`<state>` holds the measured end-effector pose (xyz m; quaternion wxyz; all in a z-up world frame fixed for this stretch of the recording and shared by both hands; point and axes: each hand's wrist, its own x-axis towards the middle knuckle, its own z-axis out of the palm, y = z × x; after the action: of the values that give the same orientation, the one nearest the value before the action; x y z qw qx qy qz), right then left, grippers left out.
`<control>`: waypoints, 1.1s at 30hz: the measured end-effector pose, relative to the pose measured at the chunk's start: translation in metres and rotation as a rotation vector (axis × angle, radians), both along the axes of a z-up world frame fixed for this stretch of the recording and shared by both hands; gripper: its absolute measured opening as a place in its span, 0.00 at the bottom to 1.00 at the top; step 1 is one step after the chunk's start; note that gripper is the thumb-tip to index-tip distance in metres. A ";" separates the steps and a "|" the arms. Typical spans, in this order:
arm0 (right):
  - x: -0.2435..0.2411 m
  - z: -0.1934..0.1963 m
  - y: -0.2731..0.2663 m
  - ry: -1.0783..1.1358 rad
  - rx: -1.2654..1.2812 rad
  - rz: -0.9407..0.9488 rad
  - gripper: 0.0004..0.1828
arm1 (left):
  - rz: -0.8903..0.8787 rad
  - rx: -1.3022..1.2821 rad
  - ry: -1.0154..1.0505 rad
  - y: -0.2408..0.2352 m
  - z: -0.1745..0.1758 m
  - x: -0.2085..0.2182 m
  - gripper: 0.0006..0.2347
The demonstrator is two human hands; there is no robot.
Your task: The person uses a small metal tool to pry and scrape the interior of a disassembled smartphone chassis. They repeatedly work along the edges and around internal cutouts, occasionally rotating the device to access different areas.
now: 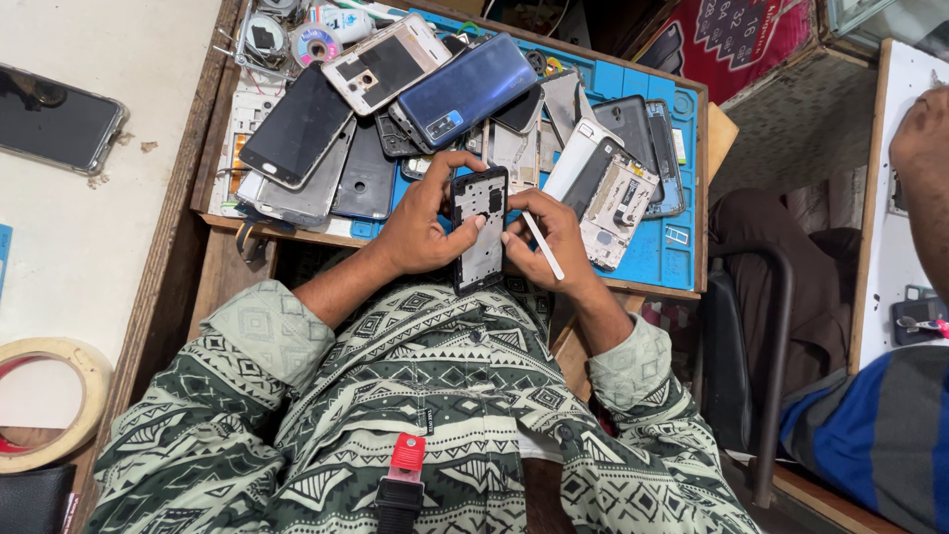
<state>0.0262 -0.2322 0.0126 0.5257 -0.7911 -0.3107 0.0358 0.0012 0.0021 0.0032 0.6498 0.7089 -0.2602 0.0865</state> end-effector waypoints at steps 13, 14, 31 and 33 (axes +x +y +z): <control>-0.002 0.002 0.006 -0.061 -0.027 -0.111 0.06 | 0.135 0.092 -0.011 -0.001 0.012 -0.003 0.21; -0.002 0.002 0.005 -0.046 -0.027 -0.121 0.07 | 0.180 0.111 -0.056 -0.002 0.017 -0.005 0.20; 0.001 0.001 -0.002 -0.128 -0.011 -0.138 0.07 | -0.532 -0.048 -0.760 -0.072 0.152 -0.072 0.09; 0.001 0.000 -0.002 -0.140 -0.008 -0.135 0.08 | -0.561 -0.057 -0.758 -0.075 0.155 -0.077 0.10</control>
<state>0.0277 -0.2339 0.0126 0.5008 -0.8129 -0.2925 -0.0540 -0.0759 -0.0732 0.1583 0.5266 0.5115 -0.6581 0.1671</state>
